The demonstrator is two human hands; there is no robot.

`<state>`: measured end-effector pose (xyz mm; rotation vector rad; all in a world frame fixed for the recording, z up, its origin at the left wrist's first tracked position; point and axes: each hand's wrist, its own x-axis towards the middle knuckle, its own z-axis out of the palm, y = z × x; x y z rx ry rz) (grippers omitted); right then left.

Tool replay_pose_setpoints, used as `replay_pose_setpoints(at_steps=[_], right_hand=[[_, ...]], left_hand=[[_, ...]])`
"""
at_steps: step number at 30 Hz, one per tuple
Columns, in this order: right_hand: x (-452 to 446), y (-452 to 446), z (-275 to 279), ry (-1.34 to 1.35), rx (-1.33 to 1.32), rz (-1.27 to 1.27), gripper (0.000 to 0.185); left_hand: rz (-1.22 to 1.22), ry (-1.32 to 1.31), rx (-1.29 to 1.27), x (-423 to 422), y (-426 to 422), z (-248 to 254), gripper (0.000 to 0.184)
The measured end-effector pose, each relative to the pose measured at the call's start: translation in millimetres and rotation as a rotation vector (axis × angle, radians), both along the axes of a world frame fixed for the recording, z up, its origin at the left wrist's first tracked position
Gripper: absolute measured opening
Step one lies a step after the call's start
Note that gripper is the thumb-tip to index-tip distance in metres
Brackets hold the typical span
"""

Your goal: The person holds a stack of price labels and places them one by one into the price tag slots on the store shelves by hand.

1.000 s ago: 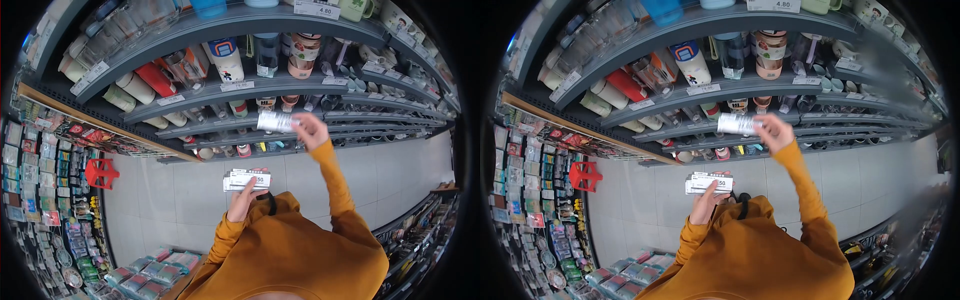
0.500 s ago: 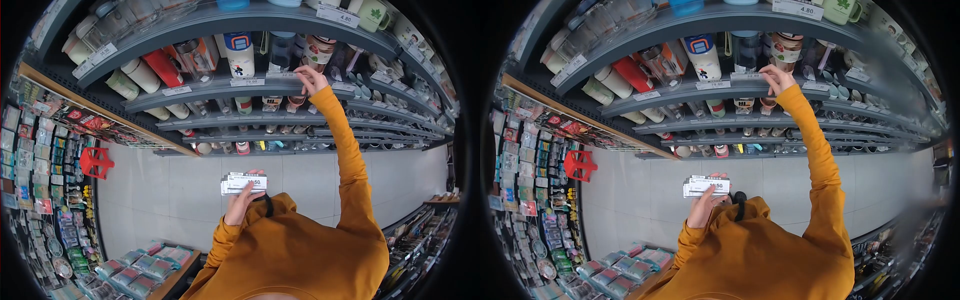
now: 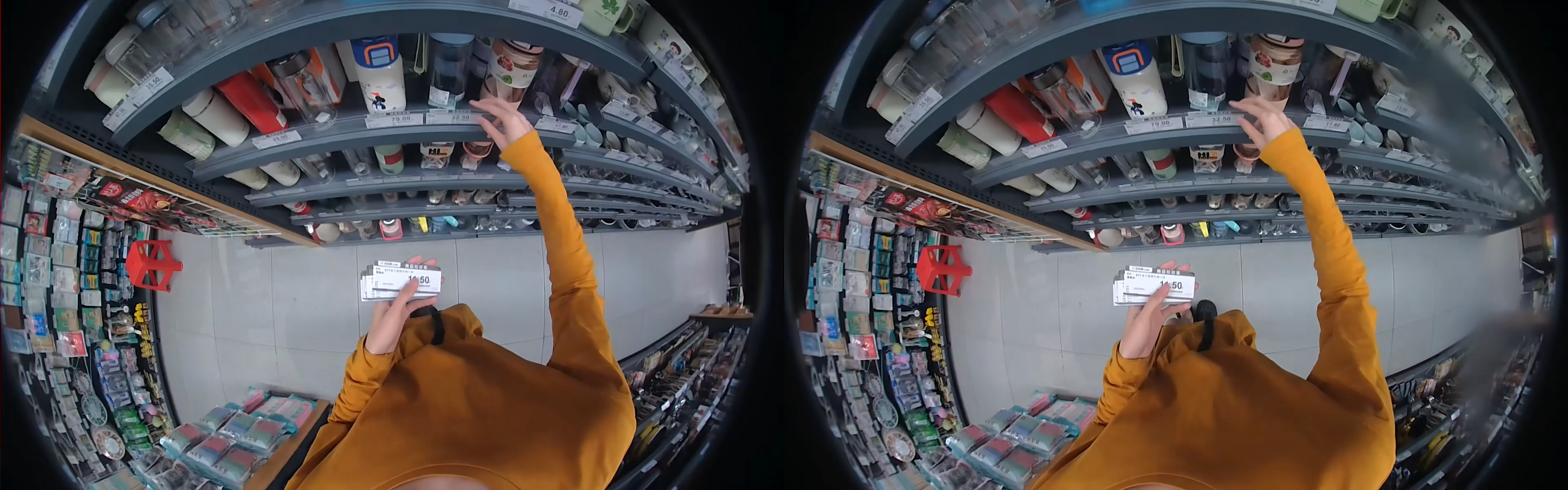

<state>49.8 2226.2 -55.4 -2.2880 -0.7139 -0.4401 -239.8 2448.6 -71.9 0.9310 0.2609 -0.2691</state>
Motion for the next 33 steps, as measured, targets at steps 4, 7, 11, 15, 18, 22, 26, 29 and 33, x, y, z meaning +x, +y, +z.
replay_pose_setpoints(at_steps=[4, 7, 11, 15, 18, 22, 26, 29, 33], right_hand=[[-80.8, 21.7, 2.7, 0.205, 0.328, 0.01, 0.026], [-152.5, 38.0, -27.7, 0.554, 0.439, 0.14, 0.021], [-214.9, 51.2, -54.5, 0.789, 0.546, 0.189, 0.016], [-231.8, 51.1, -64.1, 0.907, 0.698, 0.161, 0.016], [-225.8, 50.2, -53.4, 0.832, 0.702, 0.148, 0.016], [-215.9, 48.2, -31.0, 0.836, 0.679, 0.113, 0.015], [-223.6, 55.3, -15.2, 0.856, 0.792, 0.192, 0.018], [-231.7, 63.9, -15.3, 0.772, 0.646, 0.232, 0.02], [-234.8, 73.8, -27.6, 0.737, 0.613, 0.203, 0.016]], left_hand=[[0.065, -0.057, 0.008, 2.7, 0.4, 6.8, 0.046], [0.1, -0.095, 0.043, 3.8, 1.8, 10.7, 0.045], [0.121, -0.066, 0.013, 5.1, -0.9, 13.0, 0.045], [0.077, -0.069, 0.049, 6.6, -4.1, 12.6, 0.044], [0.068, -0.073, 0.061, 7.8, -6.7, 12.0, 0.043], [0.114, -0.057, 0.054, 2.7, -7.1, 10.3, 0.04], [0.201, 0.031, 0.072, -8.7, -5.2, 3.5, 0.033], [0.234, 0.057, 0.112, -15.6, -0.1, -10.1, 0.023], [0.185, 0.042, 0.159, -14.6, 11.9, 0.5, 0.021]])
